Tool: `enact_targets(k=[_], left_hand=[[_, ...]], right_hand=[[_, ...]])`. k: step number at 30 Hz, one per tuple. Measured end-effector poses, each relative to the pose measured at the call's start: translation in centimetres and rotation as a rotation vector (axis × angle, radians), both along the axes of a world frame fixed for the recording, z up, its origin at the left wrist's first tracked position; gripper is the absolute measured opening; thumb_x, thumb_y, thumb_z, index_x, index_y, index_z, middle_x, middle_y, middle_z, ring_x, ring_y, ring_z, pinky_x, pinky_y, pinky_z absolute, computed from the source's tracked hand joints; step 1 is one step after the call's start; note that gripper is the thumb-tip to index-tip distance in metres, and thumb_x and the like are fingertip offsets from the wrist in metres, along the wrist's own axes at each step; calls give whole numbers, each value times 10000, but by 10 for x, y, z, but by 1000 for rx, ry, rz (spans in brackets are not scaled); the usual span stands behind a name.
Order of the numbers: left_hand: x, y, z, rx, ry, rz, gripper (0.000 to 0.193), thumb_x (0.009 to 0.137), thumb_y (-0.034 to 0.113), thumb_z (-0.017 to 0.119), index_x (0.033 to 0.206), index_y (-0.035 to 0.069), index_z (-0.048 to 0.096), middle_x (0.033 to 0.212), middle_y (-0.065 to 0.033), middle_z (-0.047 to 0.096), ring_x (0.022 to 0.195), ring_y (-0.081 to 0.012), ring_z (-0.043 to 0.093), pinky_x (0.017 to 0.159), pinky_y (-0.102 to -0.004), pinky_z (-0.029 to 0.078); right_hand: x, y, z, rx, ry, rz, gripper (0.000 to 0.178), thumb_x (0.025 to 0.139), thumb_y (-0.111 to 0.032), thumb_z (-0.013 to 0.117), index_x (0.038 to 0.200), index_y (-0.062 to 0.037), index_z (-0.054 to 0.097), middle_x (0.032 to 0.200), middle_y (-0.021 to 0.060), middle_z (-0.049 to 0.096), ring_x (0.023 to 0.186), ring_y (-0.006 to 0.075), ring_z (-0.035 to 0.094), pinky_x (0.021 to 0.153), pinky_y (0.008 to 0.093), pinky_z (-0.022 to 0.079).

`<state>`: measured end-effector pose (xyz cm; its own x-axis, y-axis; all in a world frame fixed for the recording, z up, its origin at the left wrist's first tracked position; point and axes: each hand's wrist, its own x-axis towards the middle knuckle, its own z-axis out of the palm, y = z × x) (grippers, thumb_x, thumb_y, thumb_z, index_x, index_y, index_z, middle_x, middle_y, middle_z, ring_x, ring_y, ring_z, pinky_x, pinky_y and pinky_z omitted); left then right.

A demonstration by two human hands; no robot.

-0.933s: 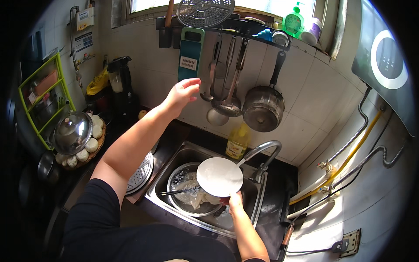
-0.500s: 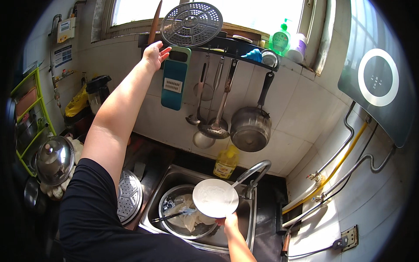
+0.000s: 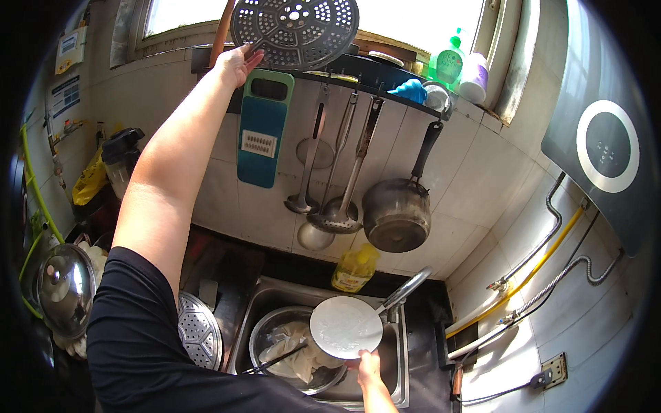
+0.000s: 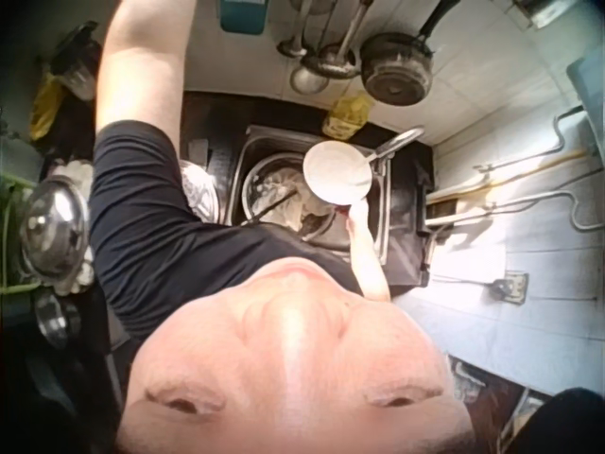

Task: The person prepares a steaming setup by placing a steamer insert into a pot and covering it with a lid. They then unwrap a piece of meat from a plastic bag and place it into the steamer. Finally, they transfer a bowl of green leafy vegetables to a plate and rinse it under running water.

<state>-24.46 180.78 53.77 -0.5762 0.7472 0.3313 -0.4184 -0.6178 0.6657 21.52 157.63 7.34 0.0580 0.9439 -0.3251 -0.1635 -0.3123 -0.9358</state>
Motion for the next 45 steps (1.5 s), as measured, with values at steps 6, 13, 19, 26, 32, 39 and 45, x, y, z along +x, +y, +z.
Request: enact_targets(k=[6, 13, 19, 26, 32, 39, 45], left_hand=[[10, -8, 6, 284, 162, 189, 196, 904, 136, 380, 953, -44, 440, 857, -134, 560, 700, -224, 605, 656, -283, 543], [13, -41, 7, 487, 291, 639, 364, 871, 326, 460, 997, -14, 430, 803, -165, 608, 662, -190, 621, 577, -262, 505], [10, -70, -9, 625, 101, 353, 228, 902, 217, 409, 950, -5, 425, 833, -143, 592, 708, -202, 614, 627, -280, 516], [47, -198, -141, 131, 267, 304, 350, 933, 159, 171, 1007, -140, 337, 957, -258, 522, 942, -315, 545, 890, -406, 458], [120, -284, -299, -262, -33, 145, 204, 911, 218, 388, 993, 51, 471, 966, -92, 573, 900, -204, 576, 769, -298, 467], [177, -370, -408, -613, -217, 230, 159, 890, 246, 440, 891, 88, 421, 804, -42, 535, 725, -170, 601, 509, -228, 497], [222, -421, -440, -768, -296, 324, 160, 896, 245, 422, 923, 88, 414, 837, -48, 544, 704, -165, 603, 500, -241, 493]], right_hand=[[-3, -10, -6, -47, -55, 9, 247, 753, -104, 370, 947, 43, 409, 640, 174, 554, 429, 249, 548, 344, 299, 438], [-2, -20, -1, -106, -60, 31, 266, 761, -83, 352, 999, 34, 371, 654, 174, 559, 457, 248, 564, 358, 299, 442], [11, -28, -12, -95, -21, -37, 293, 770, -79, 362, 1041, 31, 367, 679, 169, 569, 426, 250, 549, 348, 300, 443], [1, -19, -8, -94, -32, 116, 261, 826, -239, 462, 889, 11, 500, 617, 100, 573, 417, 157, 538, 338, 230, 422], [40, -20, -26, -40, -57, 178, 326, 809, -215, 453, 1044, 8, 413, 715, 124, 583, 476, 170, 561, 377, 240, 441], [64, -16, -54, -14, 26, 293, 370, 779, -167, 403, 1105, 7, 377, 800, 152, 578, 518, 206, 569, 418, 269, 459], [83, -6, -65, -36, 110, 333, 442, 731, -94, 391, 1165, -16, 382, 886, 173, 566, 568, 248, 583, 428, 292, 484]])
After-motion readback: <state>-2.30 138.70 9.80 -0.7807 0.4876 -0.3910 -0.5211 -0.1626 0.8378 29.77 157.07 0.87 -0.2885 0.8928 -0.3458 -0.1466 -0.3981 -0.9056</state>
